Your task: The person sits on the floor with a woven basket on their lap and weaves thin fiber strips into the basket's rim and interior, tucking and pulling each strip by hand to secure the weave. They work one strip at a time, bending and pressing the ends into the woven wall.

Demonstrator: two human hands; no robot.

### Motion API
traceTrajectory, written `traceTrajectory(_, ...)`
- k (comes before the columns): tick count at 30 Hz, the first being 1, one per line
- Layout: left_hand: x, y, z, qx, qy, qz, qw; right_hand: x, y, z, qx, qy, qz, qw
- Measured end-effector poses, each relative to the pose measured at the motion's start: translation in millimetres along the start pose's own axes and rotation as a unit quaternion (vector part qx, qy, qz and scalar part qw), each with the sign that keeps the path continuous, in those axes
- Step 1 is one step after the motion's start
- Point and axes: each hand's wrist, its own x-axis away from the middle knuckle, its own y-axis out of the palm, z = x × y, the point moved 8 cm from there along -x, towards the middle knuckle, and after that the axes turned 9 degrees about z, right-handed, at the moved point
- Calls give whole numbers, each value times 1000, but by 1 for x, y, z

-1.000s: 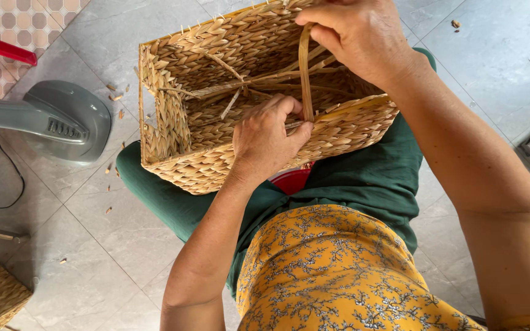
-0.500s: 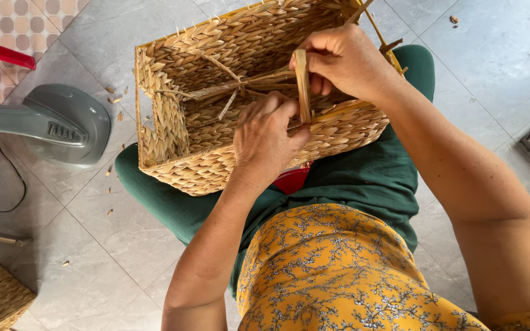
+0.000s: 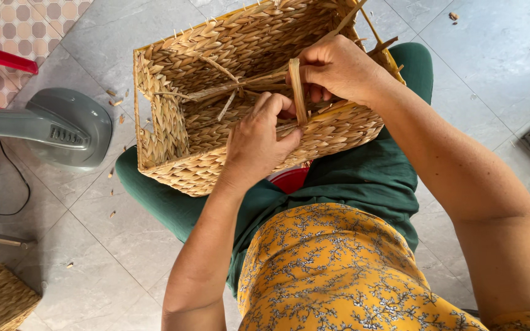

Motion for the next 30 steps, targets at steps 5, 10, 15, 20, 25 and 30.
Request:
traceTrajectory(5, -4, 0, -6, 31, -44, -16, 998, 0, 1, 6, -7, 14, 6, 1000)
traceTrajectory(10, -4, 1, -3, -34, -49, -14, 998, 5, 11, 6, 44, 5, -72, 996)
traceTrajectory(15, -5, 1, -5, -31, -108, -25, 993, 63, -34, -51, 208, -235, 152, 937)
traceTrajectory(20, -10, 5, -14, -52, -131, -51, 989, 115, -4, -71, 221, -267, 154, 925)
traceTrajectory(25, -5, -2, -15, -39, -48, 21, 998, 115, 22, -57, 246, -280, 236, 898)
traceTrajectory(30, -4, -5, -19, -43, -53, 25, 997, 145, -4, -24, 1, -230, 160, 960)
